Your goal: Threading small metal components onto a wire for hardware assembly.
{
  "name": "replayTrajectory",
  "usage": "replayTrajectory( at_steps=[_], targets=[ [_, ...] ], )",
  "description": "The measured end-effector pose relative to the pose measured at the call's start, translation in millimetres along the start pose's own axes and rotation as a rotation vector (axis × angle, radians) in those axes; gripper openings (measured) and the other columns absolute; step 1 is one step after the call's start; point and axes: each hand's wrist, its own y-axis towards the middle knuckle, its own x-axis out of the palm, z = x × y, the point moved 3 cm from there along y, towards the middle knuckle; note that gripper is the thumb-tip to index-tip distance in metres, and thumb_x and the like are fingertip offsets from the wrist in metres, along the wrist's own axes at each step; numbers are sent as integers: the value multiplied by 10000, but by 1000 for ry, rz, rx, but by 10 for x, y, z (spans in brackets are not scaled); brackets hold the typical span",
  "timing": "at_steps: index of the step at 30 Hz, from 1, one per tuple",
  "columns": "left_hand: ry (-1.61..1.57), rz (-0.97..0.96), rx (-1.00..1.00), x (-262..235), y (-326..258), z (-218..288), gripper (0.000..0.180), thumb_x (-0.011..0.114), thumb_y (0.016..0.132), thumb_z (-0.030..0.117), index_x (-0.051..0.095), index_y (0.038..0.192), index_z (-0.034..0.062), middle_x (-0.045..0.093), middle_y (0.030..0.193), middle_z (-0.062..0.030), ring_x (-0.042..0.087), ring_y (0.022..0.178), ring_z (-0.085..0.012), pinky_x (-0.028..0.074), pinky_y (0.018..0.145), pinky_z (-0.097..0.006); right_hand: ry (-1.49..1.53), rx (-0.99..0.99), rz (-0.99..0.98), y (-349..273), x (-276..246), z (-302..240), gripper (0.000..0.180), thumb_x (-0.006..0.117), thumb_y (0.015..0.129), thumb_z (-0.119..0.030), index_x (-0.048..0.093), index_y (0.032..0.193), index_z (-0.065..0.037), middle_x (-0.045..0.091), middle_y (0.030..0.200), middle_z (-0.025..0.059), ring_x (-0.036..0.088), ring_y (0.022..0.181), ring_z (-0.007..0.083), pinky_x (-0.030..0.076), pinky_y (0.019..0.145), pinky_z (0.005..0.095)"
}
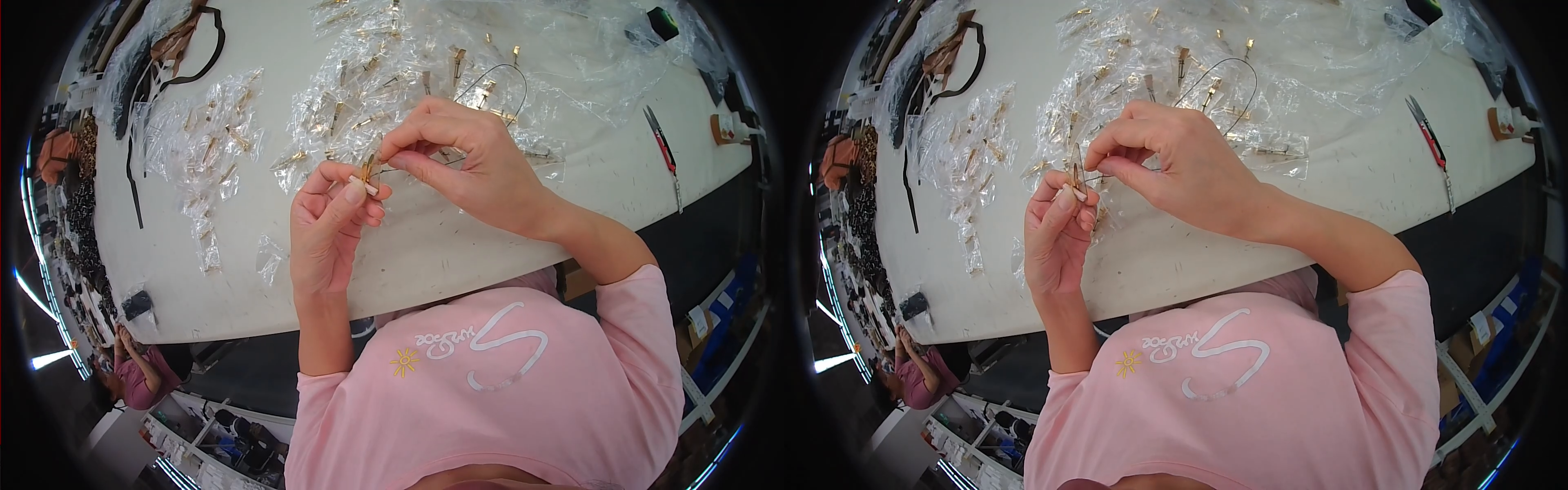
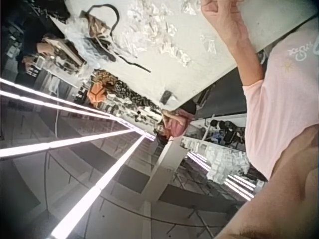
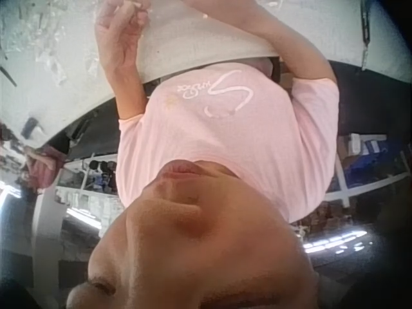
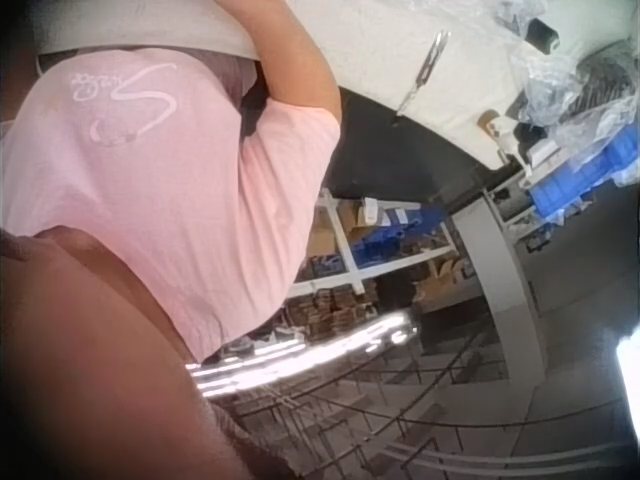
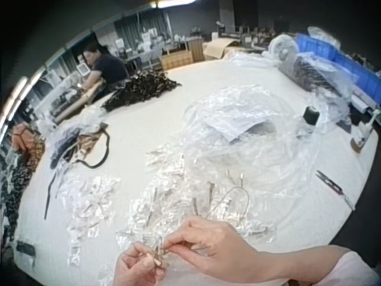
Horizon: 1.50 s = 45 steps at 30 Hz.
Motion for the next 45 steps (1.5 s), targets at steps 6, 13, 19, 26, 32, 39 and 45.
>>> replayTrajectory(
  at_steps=[6,13,19,26,32,39,45],
  targets=[
    [-4,-9,2,-12,10,-21,133,626,924,54,574,1040,16,695,915,-166,670,705,-126,548,655,-232,-5,-10,1,-9,3,27,85,678,841,-61,712,919,-53,634,842,66,628,733,193,488,644,293],
    [0,-5,-3,0,-3,-26,124,622,927,53,574,1034,11,698,913,-162,673,707,-128,549,655,-236,23,16,-27,-18,2,3,99,663,859,-26,697,952,-37,633,864,46,620,780,145,485,688,260],
    [211,54,130,59,-21,13,118,636,913,35,586,1015,-1,710,904,-158,683,735,-141,552,674,-256,328,258,-136,2,-12,112,104,626,905,-16,658,1003,-2,645,931,31,624,854,98,508,790,238],
    [280,33,90,75,-1,12,125,660,897,31,597,998,-8,713,898,-160,684,726,-150,552,677,-259,763,509,-255,31,36,224,147,633,902,-67,656,1032,-2,658,985,72,641,884,128,519,830,265],
    [337,61,110,62,-3,-9,133,669,894,28,601,1001,-12,706,924,-137,683,757,-143,552,679,-254,520,247,-240,19,71,105,146,653,891,-61,650,1031,-17,644,984,52,645,904,138,523,861,286],
    [312,12,48,45,5,-59,146,670,903,50,604,1018,-10,700,943,-113,683,800,-135,567,704,-258,-59,-54,-112,-33,55,-50,106,702,806,-14,718,892,-75,662,983,63,659,920,215,521,792,308],
    [379,52,86,0,12,-108,145,682,882,51,611,992,-11,709,893,-135,684,740,-142,555,647,-245,-252,-406,-90,16,-48,-268,123,657,838,11,681,926,-72,686,946,65,661,986,247,497,919,397]
  ],
)
